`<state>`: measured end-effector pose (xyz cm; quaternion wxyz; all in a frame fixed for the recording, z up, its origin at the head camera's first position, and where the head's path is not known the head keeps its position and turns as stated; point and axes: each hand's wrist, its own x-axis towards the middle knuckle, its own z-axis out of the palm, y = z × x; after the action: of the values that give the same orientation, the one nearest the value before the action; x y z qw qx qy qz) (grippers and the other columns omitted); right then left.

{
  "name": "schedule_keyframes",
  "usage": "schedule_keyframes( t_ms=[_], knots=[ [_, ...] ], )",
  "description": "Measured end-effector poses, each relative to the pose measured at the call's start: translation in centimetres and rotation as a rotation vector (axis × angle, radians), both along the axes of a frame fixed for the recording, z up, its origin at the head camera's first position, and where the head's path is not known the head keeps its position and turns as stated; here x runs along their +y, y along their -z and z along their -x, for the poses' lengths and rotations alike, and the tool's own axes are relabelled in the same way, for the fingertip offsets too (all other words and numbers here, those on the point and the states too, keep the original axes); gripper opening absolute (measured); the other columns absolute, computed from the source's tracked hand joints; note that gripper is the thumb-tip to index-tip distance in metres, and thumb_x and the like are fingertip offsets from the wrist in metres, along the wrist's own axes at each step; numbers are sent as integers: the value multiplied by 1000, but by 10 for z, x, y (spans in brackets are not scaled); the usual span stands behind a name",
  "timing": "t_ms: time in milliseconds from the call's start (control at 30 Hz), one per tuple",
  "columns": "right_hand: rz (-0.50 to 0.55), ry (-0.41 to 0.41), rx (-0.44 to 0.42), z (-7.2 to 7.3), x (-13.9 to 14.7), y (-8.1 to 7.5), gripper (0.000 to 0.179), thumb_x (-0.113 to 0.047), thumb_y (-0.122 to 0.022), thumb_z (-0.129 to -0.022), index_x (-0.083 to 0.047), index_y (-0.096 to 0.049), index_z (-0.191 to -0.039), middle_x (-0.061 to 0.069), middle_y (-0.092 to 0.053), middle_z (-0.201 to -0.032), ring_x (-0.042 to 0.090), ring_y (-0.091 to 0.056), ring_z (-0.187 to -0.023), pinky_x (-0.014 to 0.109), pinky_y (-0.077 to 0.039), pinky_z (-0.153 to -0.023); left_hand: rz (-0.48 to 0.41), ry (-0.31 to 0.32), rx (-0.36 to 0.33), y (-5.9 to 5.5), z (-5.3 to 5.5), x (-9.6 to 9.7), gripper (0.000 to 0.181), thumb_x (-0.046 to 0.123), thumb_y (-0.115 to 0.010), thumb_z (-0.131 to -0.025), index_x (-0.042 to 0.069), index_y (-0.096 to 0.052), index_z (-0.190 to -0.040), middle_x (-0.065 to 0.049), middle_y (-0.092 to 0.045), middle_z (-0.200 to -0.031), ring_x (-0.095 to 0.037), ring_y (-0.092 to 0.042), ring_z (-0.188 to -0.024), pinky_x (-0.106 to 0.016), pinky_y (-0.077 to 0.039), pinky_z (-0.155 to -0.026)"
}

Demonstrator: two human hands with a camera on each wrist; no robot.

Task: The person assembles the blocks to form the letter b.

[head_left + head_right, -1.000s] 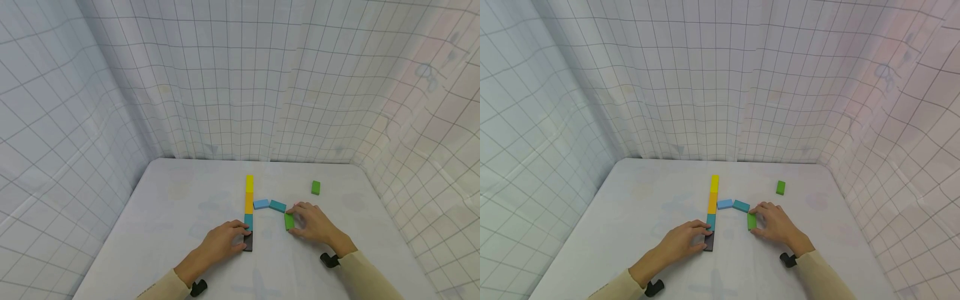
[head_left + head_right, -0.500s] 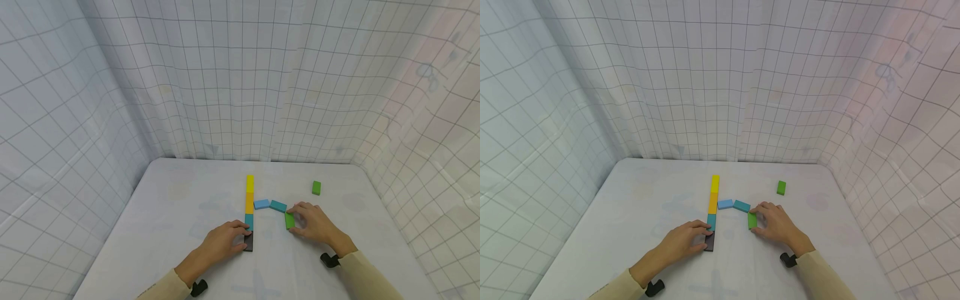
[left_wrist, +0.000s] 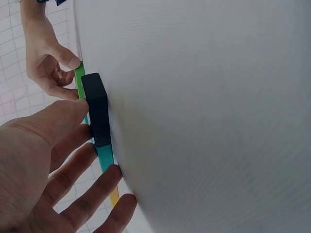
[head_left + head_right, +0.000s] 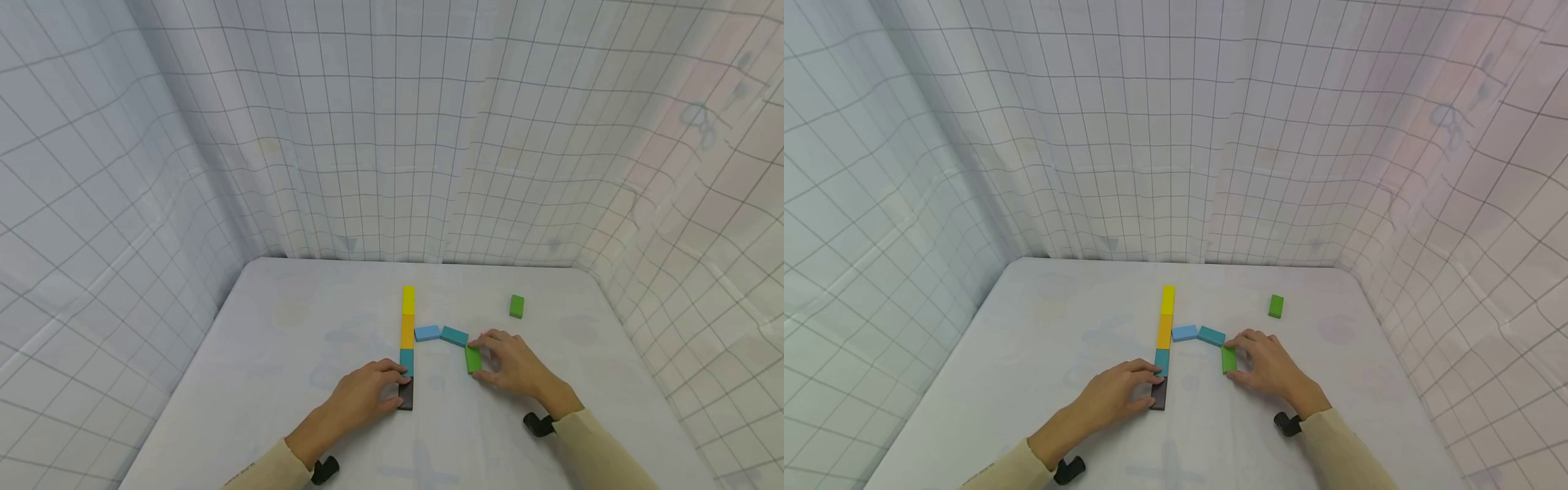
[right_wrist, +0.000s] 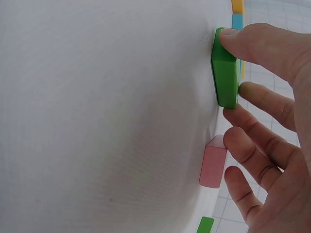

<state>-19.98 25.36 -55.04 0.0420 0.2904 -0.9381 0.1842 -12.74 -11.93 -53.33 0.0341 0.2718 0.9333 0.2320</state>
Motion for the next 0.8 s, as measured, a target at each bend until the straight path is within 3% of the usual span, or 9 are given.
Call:
schedule_keyframes(
  t_ms=[567, 800],
  knots=[
    [-14, 3, -11, 0, 2, 2, 55, -30, -102, -92, -19, -81, -141, 6, -77, -141, 25, -73, -123, 52, -57, -99, -7, 13, 1, -2, -1, 0, 36, 25, -92, -104, 15, -85, -138, 1, -77, -153, -26, -76, -140, -48, -70, -109],
    [1, 2, -22, -1, 5, 0, 58, -31, -102, -92, -20, -80, -145, 4, -76, -144, 19, -72, -113, 44, -54, -97, -17, 15, -1, -3, -2, 0, 36, 24, -93, -103, 15, -86, -137, 0, -77, -153, -27, -76, -140, -50, -70, -108]
  ],
)
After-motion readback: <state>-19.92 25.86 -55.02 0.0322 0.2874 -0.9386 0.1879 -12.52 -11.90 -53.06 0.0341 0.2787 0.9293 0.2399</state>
